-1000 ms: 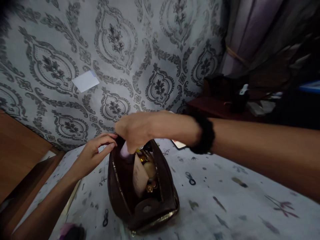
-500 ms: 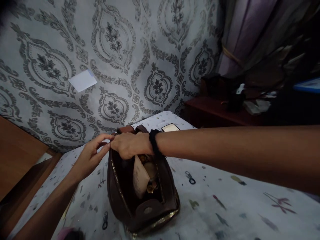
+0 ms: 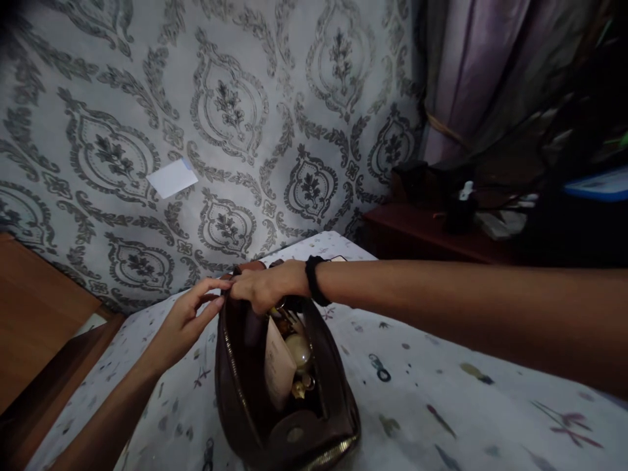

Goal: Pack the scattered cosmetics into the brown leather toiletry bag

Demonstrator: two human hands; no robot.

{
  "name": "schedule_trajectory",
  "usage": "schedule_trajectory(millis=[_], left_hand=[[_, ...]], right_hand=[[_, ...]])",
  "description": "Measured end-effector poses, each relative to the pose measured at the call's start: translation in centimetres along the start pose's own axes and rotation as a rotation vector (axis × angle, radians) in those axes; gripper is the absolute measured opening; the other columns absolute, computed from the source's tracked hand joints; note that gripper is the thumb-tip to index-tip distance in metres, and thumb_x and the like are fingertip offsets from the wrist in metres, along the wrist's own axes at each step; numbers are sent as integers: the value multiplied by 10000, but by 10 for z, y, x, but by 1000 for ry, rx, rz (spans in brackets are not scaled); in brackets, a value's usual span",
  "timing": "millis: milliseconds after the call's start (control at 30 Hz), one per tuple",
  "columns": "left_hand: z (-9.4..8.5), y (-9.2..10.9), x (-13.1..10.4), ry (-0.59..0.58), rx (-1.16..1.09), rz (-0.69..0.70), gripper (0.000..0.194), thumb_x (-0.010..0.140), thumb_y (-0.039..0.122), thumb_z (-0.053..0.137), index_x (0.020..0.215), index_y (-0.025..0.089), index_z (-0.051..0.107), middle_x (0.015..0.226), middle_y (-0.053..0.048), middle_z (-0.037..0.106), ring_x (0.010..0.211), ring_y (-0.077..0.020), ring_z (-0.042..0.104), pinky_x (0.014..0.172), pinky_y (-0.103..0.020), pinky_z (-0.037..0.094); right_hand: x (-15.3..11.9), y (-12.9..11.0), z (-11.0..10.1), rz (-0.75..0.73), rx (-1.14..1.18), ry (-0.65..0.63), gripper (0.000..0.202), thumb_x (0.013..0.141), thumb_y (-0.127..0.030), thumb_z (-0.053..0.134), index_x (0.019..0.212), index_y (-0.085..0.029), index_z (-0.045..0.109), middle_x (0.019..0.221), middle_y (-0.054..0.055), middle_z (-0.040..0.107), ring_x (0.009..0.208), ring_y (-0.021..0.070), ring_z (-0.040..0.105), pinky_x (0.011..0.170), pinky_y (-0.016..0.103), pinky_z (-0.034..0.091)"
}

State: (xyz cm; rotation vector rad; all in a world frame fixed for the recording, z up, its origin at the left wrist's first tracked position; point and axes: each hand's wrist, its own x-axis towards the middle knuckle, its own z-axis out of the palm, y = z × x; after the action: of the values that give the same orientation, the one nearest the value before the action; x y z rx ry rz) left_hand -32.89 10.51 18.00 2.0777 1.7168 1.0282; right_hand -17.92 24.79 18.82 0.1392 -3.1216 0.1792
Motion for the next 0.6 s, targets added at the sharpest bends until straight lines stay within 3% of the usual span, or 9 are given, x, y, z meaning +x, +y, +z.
schedule_trajectory(millis=[100,200,400,600], left_hand=[[1,0,-1,14,-11,9,220,979,290,481,1154,209,586,1261,-82,623,1171,-209,577,1022,-372,440],[4,-1,-2,39,-34,11,227,980,289,481,1172,208,572,1298,-92,603,1225,-218,547,1041,-382,430],[8,-5,-5,64,-37,31,237,977,301,483,1176,207,569,1288,-99,603,1231,-235,540,1068,-406,418],[6,0,-8,62,-45,44,214,969,291,486,1145,213,579,1265,-102,607,1241,-239,536,1073,-419,426]], right_hand=[[-7,1,2,29,-9,115,226,721,-123,696,943,-143,656,1007,68,621,958,222,549,825,300,435],[-12,-5,1,153,-12,201,288,725,-156,703,1007,-153,646,1040,77,631,955,230,575,787,298,446],[-3,-17,-3,403,-19,132,462,702,-206,752,1138,-158,605,1153,109,656,977,254,644,700,269,453],[-8,-14,-3,337,51,122,529,696,-203,758,1199,-150,602,1236,117,634,1049,278,636,731,277,471]])
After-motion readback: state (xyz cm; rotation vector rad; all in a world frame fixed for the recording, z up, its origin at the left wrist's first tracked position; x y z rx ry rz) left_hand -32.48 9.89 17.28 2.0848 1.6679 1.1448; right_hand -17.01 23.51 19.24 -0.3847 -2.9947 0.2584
